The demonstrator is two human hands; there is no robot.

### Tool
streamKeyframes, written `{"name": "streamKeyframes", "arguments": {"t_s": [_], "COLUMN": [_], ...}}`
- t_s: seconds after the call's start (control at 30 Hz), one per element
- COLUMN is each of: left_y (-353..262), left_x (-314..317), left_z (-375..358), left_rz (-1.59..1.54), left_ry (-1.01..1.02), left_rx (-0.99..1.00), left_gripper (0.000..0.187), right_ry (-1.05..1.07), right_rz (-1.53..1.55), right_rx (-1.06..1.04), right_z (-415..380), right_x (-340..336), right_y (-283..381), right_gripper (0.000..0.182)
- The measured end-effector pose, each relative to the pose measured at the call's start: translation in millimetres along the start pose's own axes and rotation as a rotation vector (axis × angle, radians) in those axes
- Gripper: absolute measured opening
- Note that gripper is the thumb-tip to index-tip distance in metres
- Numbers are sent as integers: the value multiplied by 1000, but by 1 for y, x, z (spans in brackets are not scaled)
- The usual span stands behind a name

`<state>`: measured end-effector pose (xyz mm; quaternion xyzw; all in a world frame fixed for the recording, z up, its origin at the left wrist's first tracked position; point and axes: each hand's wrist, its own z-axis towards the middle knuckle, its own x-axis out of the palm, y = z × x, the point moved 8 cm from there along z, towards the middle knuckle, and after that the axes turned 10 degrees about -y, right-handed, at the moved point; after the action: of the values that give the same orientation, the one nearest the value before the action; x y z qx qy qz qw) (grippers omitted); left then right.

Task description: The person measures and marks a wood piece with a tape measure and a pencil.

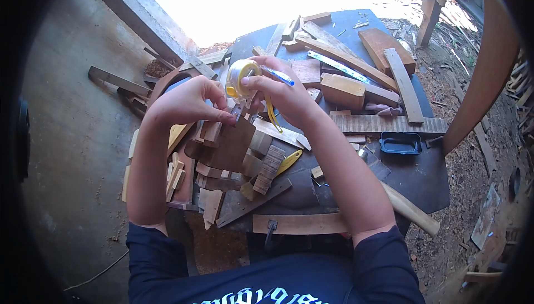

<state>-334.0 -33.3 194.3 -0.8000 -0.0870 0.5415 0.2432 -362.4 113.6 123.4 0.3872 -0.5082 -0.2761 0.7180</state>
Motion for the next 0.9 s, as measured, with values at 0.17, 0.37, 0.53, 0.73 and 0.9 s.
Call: {"name": "streamKeyframes", "arguments": {"t_s": [0.17,0.37,0.53,0.73,0.9], "left_y": [-7,-89,-155,-189,-188], "left_x": [-16,12,84,204,271], "left_z": [-4,-45,-79,-65,-41], "left_rz": [-139,-402,-360,-218,-175], "left_ry": [-85,-79,23,298,331], "left_rx": [99,366,385,399,419], "left_gripper": [32,37,9,13,21], "right_ry": [44,161,117,-264,-536], "right_rz": [-286,-745,-759,-799,-594], "right_rx": [-249,-370,-313,43,262], "right_z": [-15,-85,-219,-372,-434], "right_x": [6,4,-40,-94,-111], "right_y": [54,139,143,72,27], "right_gripper": [63,52,57,53,56]}}
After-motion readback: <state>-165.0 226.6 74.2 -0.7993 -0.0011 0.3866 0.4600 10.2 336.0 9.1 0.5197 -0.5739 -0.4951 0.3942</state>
